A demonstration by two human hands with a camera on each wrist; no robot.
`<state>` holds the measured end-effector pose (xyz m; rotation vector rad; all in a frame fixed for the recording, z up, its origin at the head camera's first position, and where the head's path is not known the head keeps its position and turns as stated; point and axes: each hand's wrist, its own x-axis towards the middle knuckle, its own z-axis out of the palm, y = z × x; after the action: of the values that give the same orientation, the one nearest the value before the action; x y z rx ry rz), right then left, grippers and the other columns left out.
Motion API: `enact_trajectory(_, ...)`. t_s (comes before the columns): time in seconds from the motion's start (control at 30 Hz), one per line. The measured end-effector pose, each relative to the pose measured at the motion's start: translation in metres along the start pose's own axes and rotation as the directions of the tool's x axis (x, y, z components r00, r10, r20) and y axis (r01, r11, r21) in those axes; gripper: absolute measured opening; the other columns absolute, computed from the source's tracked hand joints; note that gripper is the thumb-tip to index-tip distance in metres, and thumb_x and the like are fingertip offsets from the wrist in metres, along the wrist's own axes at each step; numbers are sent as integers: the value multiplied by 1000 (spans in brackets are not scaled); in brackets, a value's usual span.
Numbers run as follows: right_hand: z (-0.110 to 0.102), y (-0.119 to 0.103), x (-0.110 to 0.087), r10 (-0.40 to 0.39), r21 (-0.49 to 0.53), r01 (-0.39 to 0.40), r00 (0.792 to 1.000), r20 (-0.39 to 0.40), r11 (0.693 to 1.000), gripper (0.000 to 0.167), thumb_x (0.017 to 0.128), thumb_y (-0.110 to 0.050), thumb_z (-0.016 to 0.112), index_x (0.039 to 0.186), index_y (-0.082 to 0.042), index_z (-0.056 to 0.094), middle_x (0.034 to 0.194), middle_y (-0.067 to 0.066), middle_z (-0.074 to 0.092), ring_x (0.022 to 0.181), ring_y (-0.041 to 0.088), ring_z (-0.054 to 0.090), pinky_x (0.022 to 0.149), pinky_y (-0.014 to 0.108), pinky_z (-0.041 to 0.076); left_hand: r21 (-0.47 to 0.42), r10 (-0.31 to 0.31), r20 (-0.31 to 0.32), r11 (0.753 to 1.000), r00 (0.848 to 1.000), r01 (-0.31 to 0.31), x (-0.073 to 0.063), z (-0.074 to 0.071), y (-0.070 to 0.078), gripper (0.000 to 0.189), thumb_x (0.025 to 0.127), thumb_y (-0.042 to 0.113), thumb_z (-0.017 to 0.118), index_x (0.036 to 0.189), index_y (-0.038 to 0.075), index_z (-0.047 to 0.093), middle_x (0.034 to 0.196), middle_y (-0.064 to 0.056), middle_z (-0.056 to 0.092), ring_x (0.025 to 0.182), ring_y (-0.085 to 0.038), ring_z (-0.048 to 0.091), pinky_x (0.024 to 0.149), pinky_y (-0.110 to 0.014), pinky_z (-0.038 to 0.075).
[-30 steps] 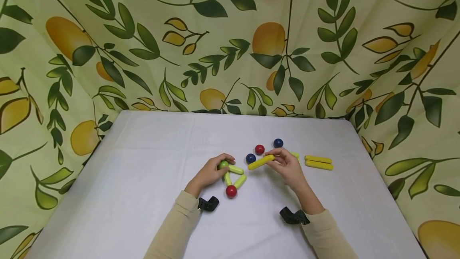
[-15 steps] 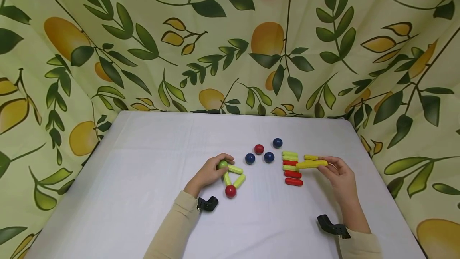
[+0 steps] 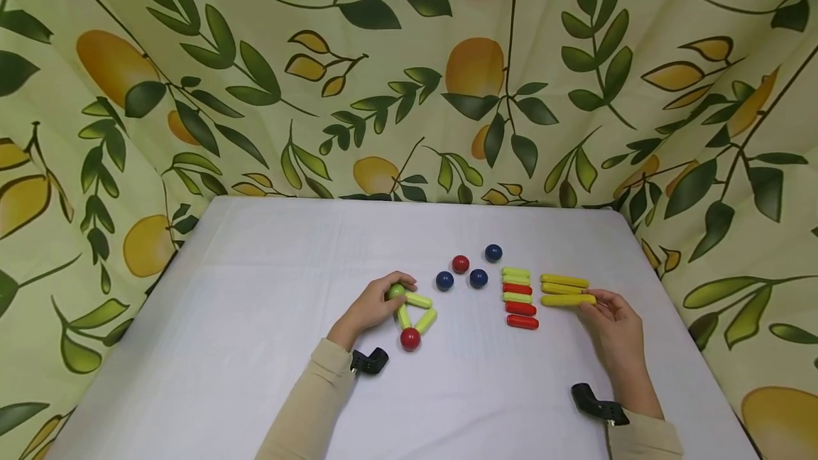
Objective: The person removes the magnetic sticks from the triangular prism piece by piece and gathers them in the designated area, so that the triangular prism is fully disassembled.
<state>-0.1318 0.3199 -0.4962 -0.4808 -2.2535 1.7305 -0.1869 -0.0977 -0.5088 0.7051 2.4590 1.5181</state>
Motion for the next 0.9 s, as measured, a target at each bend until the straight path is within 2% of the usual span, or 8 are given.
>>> enact_trajectory(0.07,0,3,1,-3,-138,-3,999,-45,990,33,88,-14,67,116,1,58,90,-23,56,81,-13,54,68,2,45,-3,-11,-1,1000,1000,11,1,0,0,30,91,4,54,120,6,58,113,-4,66,118,-22,55,107,-43,38)
enact_trajectory(0.13,-1,7,1,-18,-292,-5,997,-75,956,34,89,-21,66,117,-2,60,87,-20,56,75,-12,50,63,3,43,-1,-17,1,1000,1000,17,1,0,0,30,90,4,54,120,6,58,113,-3,66,118,-21,55,107,-42,38)
enact_trajectory(0.27,-2,12,0,-59,-459,17,995,-78,888,33,91,-25,64,117,-5,62,90,2,62,68,-8,45,57,8,38,4,-7,-4,1000,1000,8,1,1,-1,30,90,3,54,120,6,58,112,-4,67,118,-22,55,107,-43,38)
enact_trajectory(0.33,-2,14,0,-87,-480,45,994,-66,876,33,91,-24,63,117,-4,62,93,11,63,66,-9,44,56,8,38,1,-2,-9,1000,1000,2,1,1,-2,30,90,2,54,119,6,58,112,-4,67,118,-22,55,107,-44,38)
enact_trajectory(0.4,-2,14,0,-110,-480,68,992,-61,875,32,91,-22,64,116,-2,61,95,14,64,65,-10,44,56,7,37,0,0,-11,1000,1000,0,1,1,-2,30,90,2,54,119,6,58,112,-4,67,118,-22,55,107,-44,38)
enact_trajectory(0.67,-2,17,2,-137,-496,89,989,-61,864,32,89,-21,66,115,-2,61,94,15,65,67,-11,41,58,7,36,-9,-11,-7,1000,1000,11,0,1,-3,30,90,3,54,120,7,58,112,-4,67,118,-21,55,107,-43,37)
enact_trajectory(0.77,-3,17,3,-130,-499,76,989,-74,863,33,88,-21,66,115,-2,61,94,15,66,66,-13,41,58,7,36,-5,-12,-9,1000,1000,12,0,1,-3,30,90,3,55,120,7,58,112,-3,67,119,-20,55,107,-43,37)
enact_trajectory(0.9,-3,15,1,-96,-486,24,988,-123,874,36,89,-22,64,119,-3,59,103,15,65,66,-16,39,58,6,35,2,-7,-5,1000,1000,8,0,1,-2,30,90,3,54,120,7,58,112,-3,67,119,-21,55,107,-43,38)
